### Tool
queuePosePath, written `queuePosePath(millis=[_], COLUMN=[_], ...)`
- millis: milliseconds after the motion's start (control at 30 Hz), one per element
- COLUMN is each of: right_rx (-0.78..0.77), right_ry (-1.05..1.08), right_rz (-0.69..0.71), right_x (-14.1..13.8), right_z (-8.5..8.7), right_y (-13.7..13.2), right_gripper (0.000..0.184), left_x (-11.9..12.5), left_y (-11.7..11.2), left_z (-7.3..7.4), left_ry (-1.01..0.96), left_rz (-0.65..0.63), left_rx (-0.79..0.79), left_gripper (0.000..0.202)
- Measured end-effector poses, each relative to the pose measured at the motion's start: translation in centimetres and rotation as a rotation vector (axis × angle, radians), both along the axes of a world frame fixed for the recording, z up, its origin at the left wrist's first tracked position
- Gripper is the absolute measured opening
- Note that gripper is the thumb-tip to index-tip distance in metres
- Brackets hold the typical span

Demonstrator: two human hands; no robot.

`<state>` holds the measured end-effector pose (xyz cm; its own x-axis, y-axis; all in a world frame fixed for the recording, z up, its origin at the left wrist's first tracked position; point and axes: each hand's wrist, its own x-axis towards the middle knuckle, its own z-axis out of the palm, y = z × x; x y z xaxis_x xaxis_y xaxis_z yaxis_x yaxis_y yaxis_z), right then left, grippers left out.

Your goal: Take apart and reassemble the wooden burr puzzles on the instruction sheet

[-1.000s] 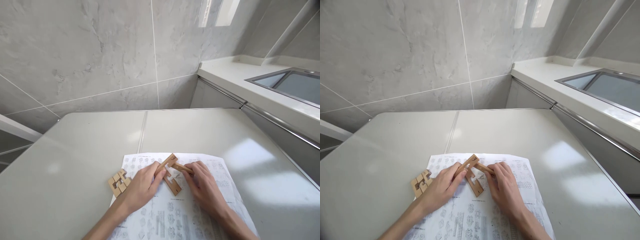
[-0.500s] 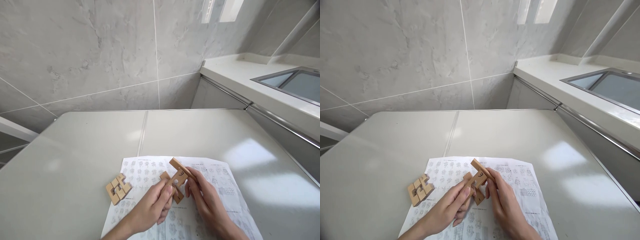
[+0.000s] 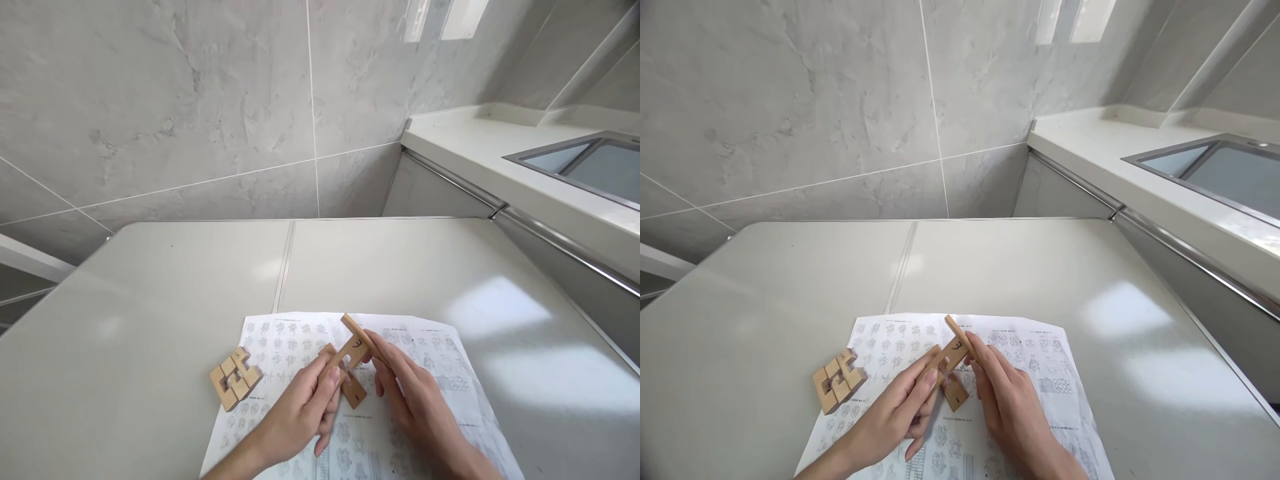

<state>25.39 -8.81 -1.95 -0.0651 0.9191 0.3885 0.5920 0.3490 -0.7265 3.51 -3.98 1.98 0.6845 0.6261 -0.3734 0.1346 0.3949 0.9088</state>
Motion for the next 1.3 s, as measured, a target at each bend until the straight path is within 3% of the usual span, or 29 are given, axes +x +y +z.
queuePosePath(millis=[267, 433, 733, 1033, 1200, 1300], right_rx=[0.01, -0.008, 0.024, 0.136, 0.121, 0.122], right_ry=[-0.074, -0.083, -0.092, -0.103, -0.056, -0.05], right_rz=[0.142, 0.182, 0.23, 0.054, 0.144, 0.145], right_x=[-0.4, -0.7, -1.3, -1.3, -1.5, -1.6], right_z=[-0.6, -0.3, 0.4, 0.3, 0.7, 0.6], right_y=[-0.3, -0.5, -0.6, -0.5, -0.5, -0.7], right_gripper=[0.072, 0.073, 0.07, 0.052, 0.053, 0.045], left_x=[-0.1, -0.2, -0.1, 0.0, 0.1, 0.2], left_y=[0.2, 0.3, 0.2, 0.2, 0.1, 0.1], left_z=[0.1, 0.4, -0.1, -0.4, -0.4, -0.4], left_ry=[0.015, 0.015, 0.055, -0.012, -0.006, -0.008], left_rz=[-0.022, -0.047, -0.042, -0.071, -0.048, -0.036], left_rx=[0.011, -0.017, -0.011, -0.017, 0.013, 0.012], left_gripper=[0.059, 0.067, 0.062, 0.05, 0.053, 0.054])
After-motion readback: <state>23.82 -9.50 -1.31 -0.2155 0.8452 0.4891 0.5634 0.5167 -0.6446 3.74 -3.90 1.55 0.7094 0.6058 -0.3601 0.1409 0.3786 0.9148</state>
